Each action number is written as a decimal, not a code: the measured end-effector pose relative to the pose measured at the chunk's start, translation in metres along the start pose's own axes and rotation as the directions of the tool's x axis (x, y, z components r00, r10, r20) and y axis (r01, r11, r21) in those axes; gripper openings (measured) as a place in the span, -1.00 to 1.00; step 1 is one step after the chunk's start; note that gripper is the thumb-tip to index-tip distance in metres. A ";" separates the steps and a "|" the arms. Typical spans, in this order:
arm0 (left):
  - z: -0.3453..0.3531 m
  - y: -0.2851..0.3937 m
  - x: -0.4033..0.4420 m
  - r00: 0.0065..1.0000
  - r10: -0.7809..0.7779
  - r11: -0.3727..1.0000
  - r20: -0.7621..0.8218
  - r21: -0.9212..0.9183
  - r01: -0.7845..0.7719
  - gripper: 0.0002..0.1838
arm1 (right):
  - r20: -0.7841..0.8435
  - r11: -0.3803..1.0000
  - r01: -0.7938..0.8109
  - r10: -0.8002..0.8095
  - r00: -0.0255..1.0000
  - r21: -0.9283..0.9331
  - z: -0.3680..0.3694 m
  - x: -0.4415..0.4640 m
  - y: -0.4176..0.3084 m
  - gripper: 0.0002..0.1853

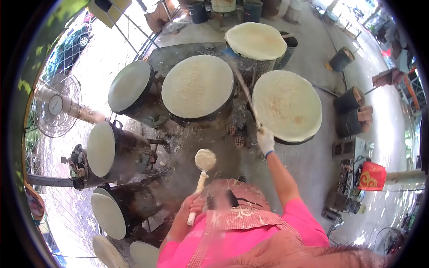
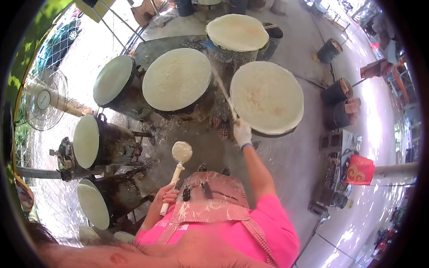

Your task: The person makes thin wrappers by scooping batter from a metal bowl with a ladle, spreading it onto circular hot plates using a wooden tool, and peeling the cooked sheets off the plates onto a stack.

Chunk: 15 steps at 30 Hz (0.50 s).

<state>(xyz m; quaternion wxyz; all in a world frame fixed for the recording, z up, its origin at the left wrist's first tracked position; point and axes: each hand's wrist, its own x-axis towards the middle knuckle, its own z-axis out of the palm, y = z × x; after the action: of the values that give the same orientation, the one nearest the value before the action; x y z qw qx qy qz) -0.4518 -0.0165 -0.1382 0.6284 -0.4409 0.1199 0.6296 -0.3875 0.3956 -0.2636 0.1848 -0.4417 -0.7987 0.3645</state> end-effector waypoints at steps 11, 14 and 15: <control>-0.052 0.022 0.015 0.990 -0.109 0.993 0.092 -0.032 0.112 -0.62 | -0.235 0.977 0.077 -0.124 0.964 -0.200 -0.107 -0.006 -0.031 -0.79; -0.066 0.030 0.023 0.975 -0.169 0.985 0.147 0.006 0.170 -0.59 | -0.075 0.801 0.221 -0.313 0.947 -0.556 -0.110 -0.027 -0.012 -0.68; -0.060 0.026 0.023 0.973 -0.184 0.983 0.139 0.019 0.183 -0.59 | -0.005 0.746 0.252 -0.324 0.946 -0.617 -0.111 -0.027 -0.007 -0.65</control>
<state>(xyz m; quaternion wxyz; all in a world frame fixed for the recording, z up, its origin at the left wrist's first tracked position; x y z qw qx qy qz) -0.4470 -0.0480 -0.1997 0.6920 -0.4028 0.0359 0.5980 -0.3080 0.4169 -0.1840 0.1312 -0.3683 -0.9199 0.0301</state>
